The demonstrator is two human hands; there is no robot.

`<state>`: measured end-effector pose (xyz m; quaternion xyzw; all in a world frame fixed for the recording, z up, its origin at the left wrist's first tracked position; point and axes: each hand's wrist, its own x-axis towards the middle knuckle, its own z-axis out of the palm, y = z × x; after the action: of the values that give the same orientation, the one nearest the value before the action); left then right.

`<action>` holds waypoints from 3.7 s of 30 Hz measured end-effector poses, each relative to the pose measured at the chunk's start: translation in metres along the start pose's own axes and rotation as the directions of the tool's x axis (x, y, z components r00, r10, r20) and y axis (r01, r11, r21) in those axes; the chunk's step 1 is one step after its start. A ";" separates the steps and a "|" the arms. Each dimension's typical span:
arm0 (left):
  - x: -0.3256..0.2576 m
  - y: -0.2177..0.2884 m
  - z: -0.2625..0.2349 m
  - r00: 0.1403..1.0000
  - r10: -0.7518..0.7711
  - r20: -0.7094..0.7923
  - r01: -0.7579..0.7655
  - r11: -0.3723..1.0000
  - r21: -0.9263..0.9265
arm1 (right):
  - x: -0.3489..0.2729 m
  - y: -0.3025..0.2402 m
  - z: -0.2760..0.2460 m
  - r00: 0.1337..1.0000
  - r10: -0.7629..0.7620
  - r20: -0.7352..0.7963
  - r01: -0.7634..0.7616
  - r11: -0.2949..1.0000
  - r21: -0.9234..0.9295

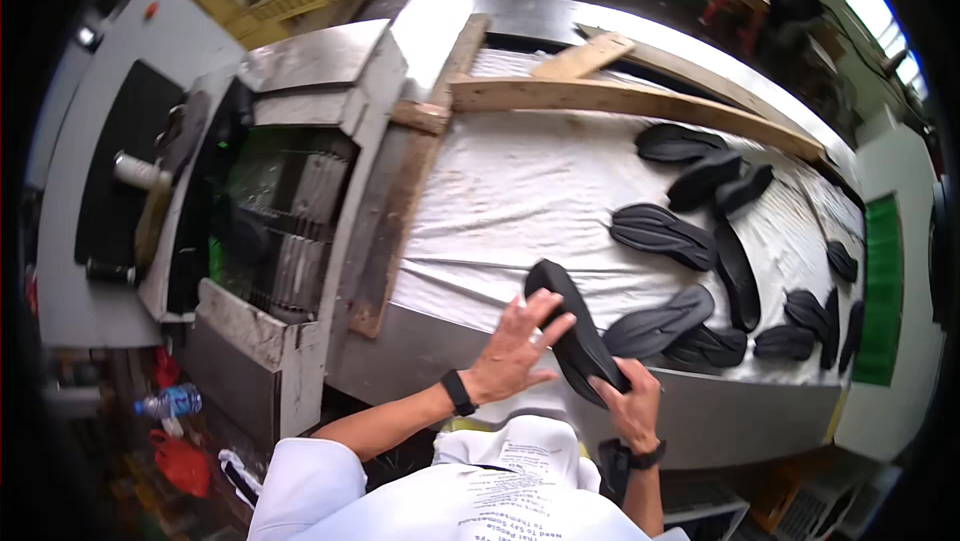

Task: The person is sorting and organizing black shoe soles on a conveyor belt and workbench in a factory setting.

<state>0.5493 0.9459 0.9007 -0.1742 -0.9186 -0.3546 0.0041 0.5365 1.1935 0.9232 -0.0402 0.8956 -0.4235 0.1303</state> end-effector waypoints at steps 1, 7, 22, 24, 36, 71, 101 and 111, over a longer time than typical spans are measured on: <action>-0.004 -0.006 0.006 0.993 0.021 0.116 -0.023 1.000 0.013 | -0.004 -0.010 -0.009 1.000 -0.002 0.008 0.003 0.997 -0.071; -0.047 -0.005 -0.015 1.000 -0.009 -0.016 0.011 0.993 0.116 | 0.019 -0.030 -0.029 0.945 -0.085 0.317 0.136 0.980 -0.143; -0.156 -0.268 -0.138 0.186 -0.885 -0.427 0.249 0.463 -0.851 | 0.025 0.013 0.062 0.995 0.022 -0.092 -0.016 0.997 0.070; -0.173 -0.343 -0.175 0.132 -0.863 -0.488 0.226 0.506 -0.833 | 0.015 0.040 0.058 0.986 0.070 -0.154 -0.052 0.992 0.116; -0.038 -0.117 -0.055 0.637 -0.484 -0.600 0.331 0.874 -0.355 | 0.054 0.205 0.068 0.627 0.667 -0.402 -0.514 0.742 0.430; -0.113 -0.098 -0.068 0.127 -0.858 -0.497 0.097 0.509 -0.855 | 0.016 0.144 -0.118 0.997 -0.012 -0.071 -0.006 0.968 -0.249; -0.080 -0.220 -0.130 0.253 -0.861 -0.441 -0.167 0.410 -0.896 | -0.059 0.010 0.036 0.965 -0.066 0.255 0.116 0.976 -0.186; -0.126 -0.306 -0.147 0.221 -0.396 -0.891 0.748 0.655 -0.105 | -0.047 0.097 -0.061 0.975 0.216 0.059 -0.194 0.946 -0.260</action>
<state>0.5517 0.5992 0.7951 0.3900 -0.8253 -0.1957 0.3584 0.5694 1.3096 0.8947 0.0186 0.9350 -0.2879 0.2061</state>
